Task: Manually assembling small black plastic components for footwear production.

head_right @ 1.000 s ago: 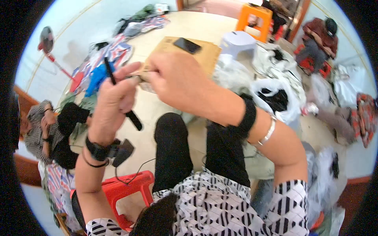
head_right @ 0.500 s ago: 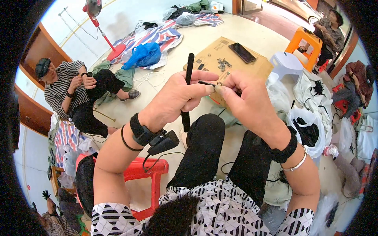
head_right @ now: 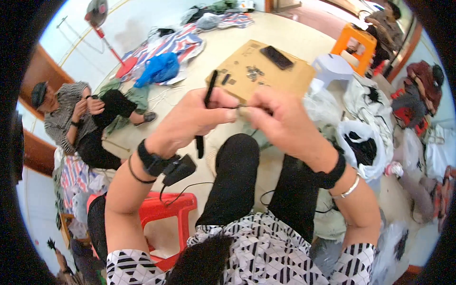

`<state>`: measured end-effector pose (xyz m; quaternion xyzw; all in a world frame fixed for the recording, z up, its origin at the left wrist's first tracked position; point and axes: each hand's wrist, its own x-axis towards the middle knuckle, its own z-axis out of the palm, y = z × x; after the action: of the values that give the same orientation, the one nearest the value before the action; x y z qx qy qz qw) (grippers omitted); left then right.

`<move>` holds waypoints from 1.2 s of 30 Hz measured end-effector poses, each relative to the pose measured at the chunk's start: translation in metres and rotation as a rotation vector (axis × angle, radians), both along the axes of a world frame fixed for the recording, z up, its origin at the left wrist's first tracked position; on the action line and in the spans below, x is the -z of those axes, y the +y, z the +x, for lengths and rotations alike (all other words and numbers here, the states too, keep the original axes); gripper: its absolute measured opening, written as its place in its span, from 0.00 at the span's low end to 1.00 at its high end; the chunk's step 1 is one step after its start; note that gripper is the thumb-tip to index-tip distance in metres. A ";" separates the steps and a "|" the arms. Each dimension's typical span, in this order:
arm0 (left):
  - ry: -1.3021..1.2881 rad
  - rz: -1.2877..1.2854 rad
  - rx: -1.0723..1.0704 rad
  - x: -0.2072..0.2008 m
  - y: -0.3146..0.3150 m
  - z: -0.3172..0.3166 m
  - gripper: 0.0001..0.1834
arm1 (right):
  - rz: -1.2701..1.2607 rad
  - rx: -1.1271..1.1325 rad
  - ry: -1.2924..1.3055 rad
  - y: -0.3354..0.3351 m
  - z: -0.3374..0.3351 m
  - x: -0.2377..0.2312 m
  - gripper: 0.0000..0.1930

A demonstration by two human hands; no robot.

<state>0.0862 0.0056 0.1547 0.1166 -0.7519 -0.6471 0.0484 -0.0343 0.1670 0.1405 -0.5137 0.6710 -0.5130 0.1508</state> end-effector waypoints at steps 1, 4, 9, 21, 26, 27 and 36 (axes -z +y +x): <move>-0.016 0.035 -0.002 0.001 -0.001 0.002 0.10 | -0.011 -0.020 -0.010 0.000 0.002 0.000 0.06; -0.023 0.118 -0.017 -0.002 0.002 0.006 0.07 | 0.005 -0.058 -0.101 0.001 0.001 0.001 0.04; 0.040 0.263 0.033 -0.001 0.002 0.007 0.07 | -0.108 -0.144 -0.272 0.004 0.002 0.004 0.03; 0.087 0.229 0.012 -0.002 0.010 0.005 0.11 | -0.118 -0.099 -0.084 0.008 -0.003 -0.002 0.03; 0.078 0.203 0.009 -0.004 0.013 0.007 0.11 | -0.127 -0.168 -0.157 0.010 -0.005 -0.004 0.03; 0.081 0.196 0.008 -0.003 0.013 0.007 0.11 | -0.127 -0.167 -0.158 0.010 -0.005 -0.004 0.03; 0.087 0.187 0.041 -0.006 0.012 0.009 0.11 | -0.010 -0.211 -0.095 0.017 -0.005 -0.010 0.03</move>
<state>0.0955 0.0177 0.1607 0.0770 -0.6876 -0.7198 0.0568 -0.0396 0.1840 0.1507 -0.5572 0.6027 -0.5215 0.2332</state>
